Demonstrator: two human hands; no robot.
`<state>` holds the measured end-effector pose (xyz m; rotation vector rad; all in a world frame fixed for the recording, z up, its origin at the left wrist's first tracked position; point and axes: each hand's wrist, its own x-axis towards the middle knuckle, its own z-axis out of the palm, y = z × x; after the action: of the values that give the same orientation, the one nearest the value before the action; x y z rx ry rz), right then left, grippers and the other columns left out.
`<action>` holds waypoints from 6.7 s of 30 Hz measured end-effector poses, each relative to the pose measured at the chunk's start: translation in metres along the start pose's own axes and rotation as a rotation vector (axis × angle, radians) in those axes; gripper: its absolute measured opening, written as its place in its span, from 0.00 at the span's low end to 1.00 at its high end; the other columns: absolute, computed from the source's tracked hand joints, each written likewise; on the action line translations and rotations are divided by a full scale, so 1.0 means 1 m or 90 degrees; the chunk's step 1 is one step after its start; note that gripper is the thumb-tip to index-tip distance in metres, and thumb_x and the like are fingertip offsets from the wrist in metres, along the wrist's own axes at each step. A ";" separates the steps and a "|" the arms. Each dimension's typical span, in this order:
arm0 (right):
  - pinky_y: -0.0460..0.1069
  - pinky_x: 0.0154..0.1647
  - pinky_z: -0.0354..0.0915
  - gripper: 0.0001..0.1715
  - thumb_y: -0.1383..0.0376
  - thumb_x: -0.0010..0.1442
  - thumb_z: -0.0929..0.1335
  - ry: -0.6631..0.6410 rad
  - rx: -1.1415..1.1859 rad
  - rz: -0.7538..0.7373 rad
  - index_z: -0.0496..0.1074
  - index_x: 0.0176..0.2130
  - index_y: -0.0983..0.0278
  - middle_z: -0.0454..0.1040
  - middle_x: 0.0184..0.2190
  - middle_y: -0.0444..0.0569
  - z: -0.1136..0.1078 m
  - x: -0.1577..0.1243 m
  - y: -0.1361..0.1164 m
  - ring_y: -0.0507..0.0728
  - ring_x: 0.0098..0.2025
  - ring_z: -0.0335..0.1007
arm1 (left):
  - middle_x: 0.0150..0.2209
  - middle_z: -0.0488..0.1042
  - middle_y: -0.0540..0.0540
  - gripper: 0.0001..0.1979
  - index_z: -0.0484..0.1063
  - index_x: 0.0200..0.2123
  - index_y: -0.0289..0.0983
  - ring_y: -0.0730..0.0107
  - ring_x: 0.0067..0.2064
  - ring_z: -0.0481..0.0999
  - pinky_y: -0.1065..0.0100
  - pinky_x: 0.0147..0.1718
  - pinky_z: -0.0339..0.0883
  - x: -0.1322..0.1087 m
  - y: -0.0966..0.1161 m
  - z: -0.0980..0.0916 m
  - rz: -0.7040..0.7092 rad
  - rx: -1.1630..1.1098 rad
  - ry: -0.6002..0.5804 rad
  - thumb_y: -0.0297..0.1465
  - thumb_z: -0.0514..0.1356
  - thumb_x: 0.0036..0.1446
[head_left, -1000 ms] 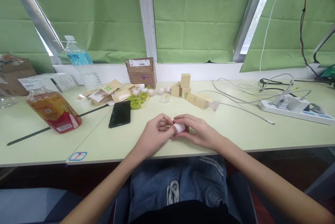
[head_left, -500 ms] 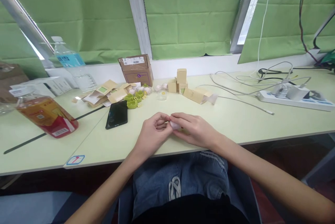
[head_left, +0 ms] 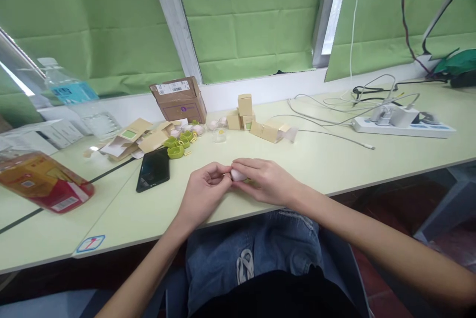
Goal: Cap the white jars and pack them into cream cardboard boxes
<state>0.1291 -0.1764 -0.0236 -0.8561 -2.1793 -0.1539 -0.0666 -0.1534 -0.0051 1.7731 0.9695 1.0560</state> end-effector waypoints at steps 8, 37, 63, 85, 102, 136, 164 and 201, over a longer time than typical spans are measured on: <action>0.50 0.44 0.73 0.08 0.62 0.72 0.68 0.004 0.040 0.065 0.73 0.46 0.64 0.79 0.42 0.53 0.005 0.000 -0.005 0.58 0.42 0.78 | 0.34 0.84 0.44 0.14 0.80 0.35 0.35 0.60 0.38 0.84 0.63 0.43 0.78 0.003 0.002 -0.006 -0.021 0.019 -0.020 0.41 0.70 0.51; 0.54 0.51 0.75 0.16 0.61 0.68 0.72 0.025 0.151 0.079 0.74 0.54 0.61 0.78 0.50 0.56 0.007 0.001 0.001 0.59 0.49 0.77 | 0.40 0.83 0.41 0.20 0.75 0.43 0.37 0.57 0.41 0.83 0.59 0.42 0.79 -0.002 0.011 -0.008 -0.033 -0.015 -0.048 0.46 0.67 0.56; 0.51 0.41 0.73 0.23 0.74 0.62 0.72 0.058 0.061 0.104 0.75 0.56 0.64 0.79 0.41 0.51 -0.012 0.100 0.071 0.54 0.35 0.75 | 0.41 0.81 0.43 0.23 0.74 0.39 0.36 0.60 0.43 0.81 0.62 0.44 0.74 0.110 0.045 -0.041 0.174 0.066 -0.033 0.41 0.76 0.45; 0.60 0.61 0.66 0.45 0.63 0.51 0.79 0.062 0.188 0.384 0.67 0.65 0.65 0.76 0.54 0.58 0.112 0.116 0.134 0.66 0.56 0.73 | 0.49 0.73 0.41 0.24 0.76 0.44 0.38 0.58 0.51 0.76 0.56 0.51 0.75 0.164 -0.056 -0.057 0.261 0.018 0.285 0.38 0.75 0.44; 0.54 0.46 0.75 0.62 0.71 0.40 0.80 0.105 0.476 0.368 0.59 0.70 0.63 0.76 0.51 0.54 0.118 0.105 0.137 0.57 0.41 0.76 | 0.48 0.79 0.40 0.17 0.78 0.43 0.37 0.58 0.52 0.78 0.55 0.55 0.72 0.158 -0.080 -0.042 0.248 0.041 0.126 0.30 0.71 0.48; 0.52 0.43 0.72 0.36 0.67 0.47 0.79 0.027 0.402 0.301 0.76 0.56 0.67 0.82 0.41 0.50 0.095 0.102 0.135 0.57 0.38 0.76 | 0.42 0.82 0.39 0.24 0.76 0.33 0.35 0.55 0.44 0.82 0.50 0.53 0.73 0.162 -0.080 -0.052 0.122 -0.059 0.061 0.39 0.80 0.36; 0.55 0.50 0.74 0.38 0.68 0.46 0.80 0.026 0.388 0.294 0.76 0.57 0.64 0.82 0.47 0.50 0.095 0.100 0.139 0.59 0.43 0.79 | 0.37 0.83 0.42 0.26 0.76 0.36 0.35 0.59 0.40 0.83 0.57 0.45 0.77 0.167 -0.088 -0.054 -0.003 -0.199 0.072 0.49 0.76 0.43; 0.52 0.46 0.71 0.19 0.57 0.65 0.70 -0.003 0.325 0.218 0.82 0.49 0.64 0.82 0.42 0.51 0.093 0.100 0.134 0.57 0.40 0.75 | 0.36 0.80 0.44 0.13 0.78 0.34 0.38 0.60 0.39 0.76 0.61 0.42 0.68 0.158 -0.085 -0.051 0.298 0.384 0.130 0.36 0.57 0.67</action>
<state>0.1074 0.0133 -0.0390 -0.9045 -1.9074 0.5499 -0.0752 0.0317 -0.0250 2.5101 1.1040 1.3464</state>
